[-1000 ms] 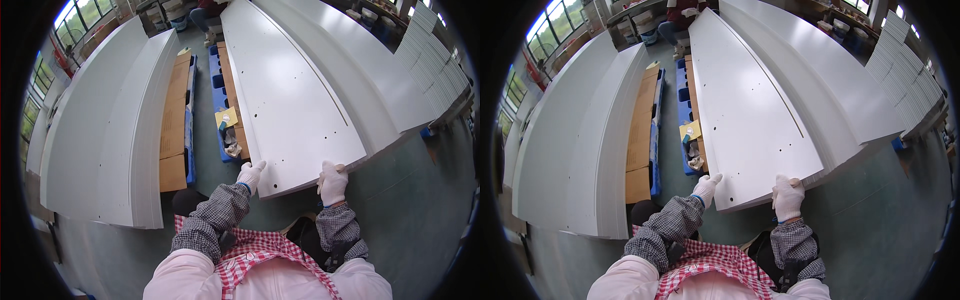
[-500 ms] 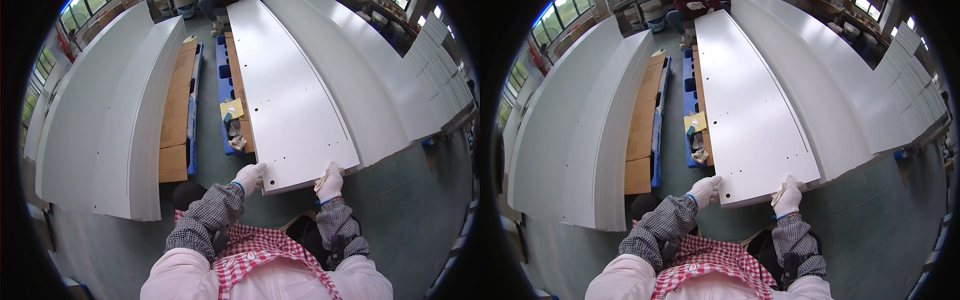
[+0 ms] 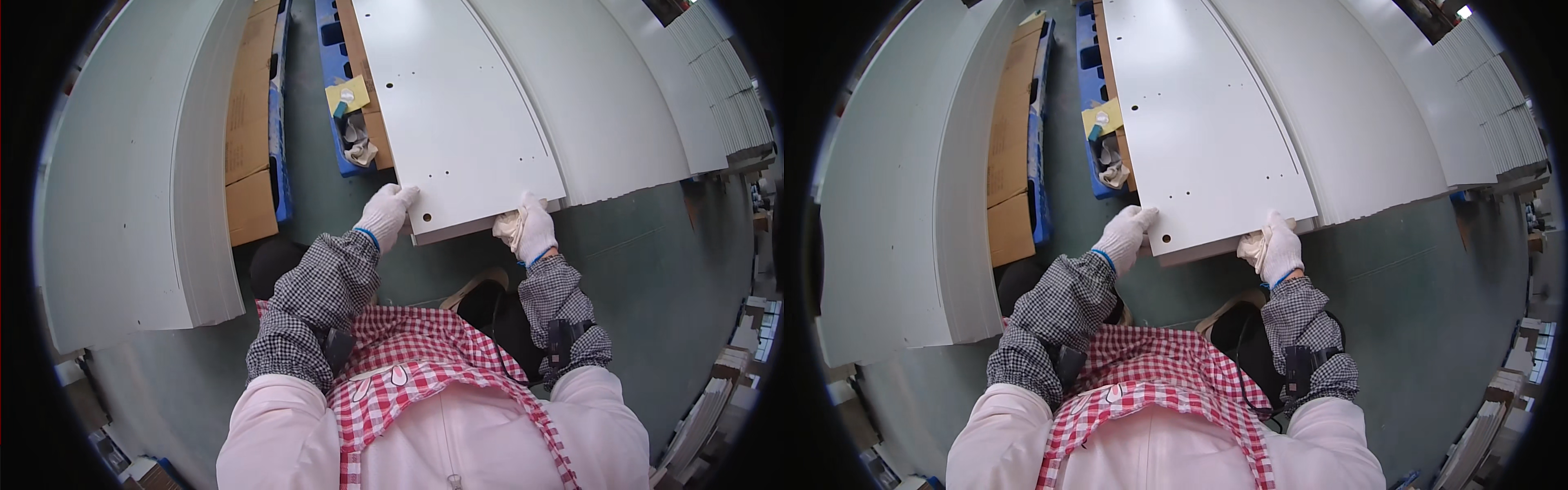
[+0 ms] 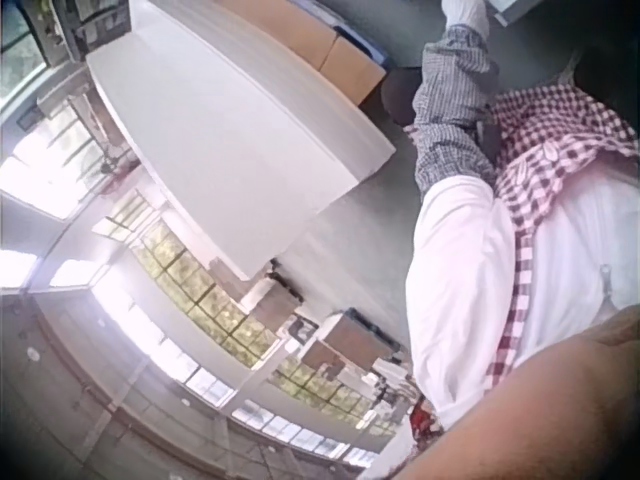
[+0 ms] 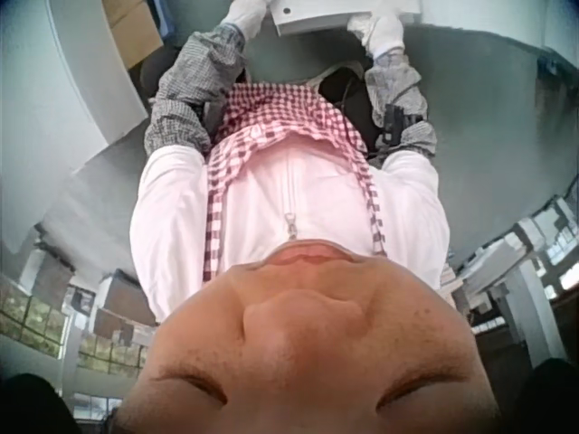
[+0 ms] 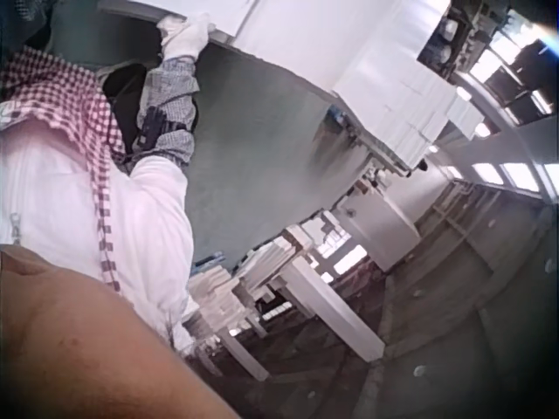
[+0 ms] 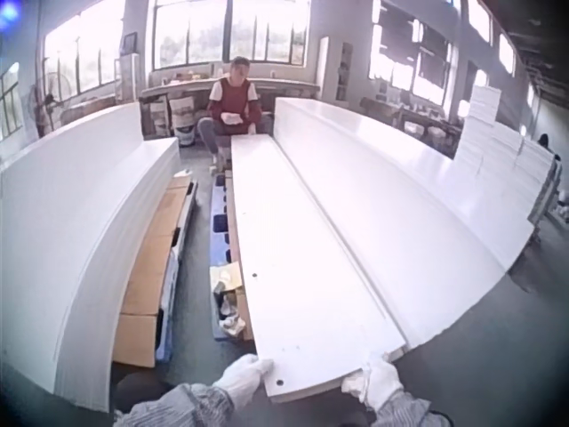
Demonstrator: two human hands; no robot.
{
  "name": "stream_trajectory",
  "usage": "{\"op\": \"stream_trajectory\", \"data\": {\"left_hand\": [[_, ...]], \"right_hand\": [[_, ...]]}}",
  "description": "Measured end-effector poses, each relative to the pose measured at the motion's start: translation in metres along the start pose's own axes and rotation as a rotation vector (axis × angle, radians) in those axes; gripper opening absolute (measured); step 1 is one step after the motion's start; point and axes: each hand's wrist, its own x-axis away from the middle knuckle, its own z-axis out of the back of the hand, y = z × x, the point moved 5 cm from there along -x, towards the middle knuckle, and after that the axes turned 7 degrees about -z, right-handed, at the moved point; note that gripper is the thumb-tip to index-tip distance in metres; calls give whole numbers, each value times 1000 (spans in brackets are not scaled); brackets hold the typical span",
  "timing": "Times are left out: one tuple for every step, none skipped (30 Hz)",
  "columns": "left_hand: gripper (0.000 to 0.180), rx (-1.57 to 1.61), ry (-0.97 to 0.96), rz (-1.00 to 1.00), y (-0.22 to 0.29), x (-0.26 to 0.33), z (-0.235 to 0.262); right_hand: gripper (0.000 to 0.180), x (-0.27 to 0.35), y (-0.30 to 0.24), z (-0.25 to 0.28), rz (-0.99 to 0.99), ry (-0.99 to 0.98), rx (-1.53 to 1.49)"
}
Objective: Wiping and cleaning white furniture boards using a cloth.
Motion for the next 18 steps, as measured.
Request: {"op": "stream_trajectory", "data": {"left_hand": [[50,-34,-6,-1,2,-2,1],[51,-64,-14,13,-6,-3,1],[52,-94,-13,20,-9,-5,6],[53,-177,-12,-4,-11,-7,10],[55,-263,-21,-40,-7,-12,10],[56,-347,-21,-66,-8,-13,13],[55,-382,6,-91,-4,-9,14],[54,-441,-24,-83,3,-5,14],[53,-501,-60,-78,13,-1,13],[52,-562,-96,-74,17,1,12],[48,-534,-71,-77,21,2,15],[48,-562,-41,-79,22,-1,22],[47,-591,-11,-82,23,-3,30],[47,-618,19,-84,23,-6,37],[45,-615,17,-59,23,-4,38],[45,-568,27,-46,19,-2,38],[44,-520,34,-37,16,-1,36],[43,-474,41,-28,14,0,35]], "right_hand": [[34,0,0,8,-36,-58,45],[25,10,4,15,3,36,74],[19,23,4,9,44,117,108],[19,37,1,3,84,199,144],[18,50,-8,1,86,280,193],[18,65,-18,-9,113,260,297],[20,82,-31,-24,183,203,330],[22,95,-43,-32,260,147,358],[24,97,-54,-26,334,166,378],[27,96,-70,-19,407,185,398],[35,84,-84,-22,427,-13,507],[41,76,-90,-29,451,183,708],[47,67,-93,-39,467,384,905],[53,59,-96,-53,476,590,1100],[63,45,-96,-70,449,615,1335],[74,29,-93,-89,415,628,1571],[74,11,-84,-102,251,598,1662],[75,-6,-72,-113,83,563,1741]]}}
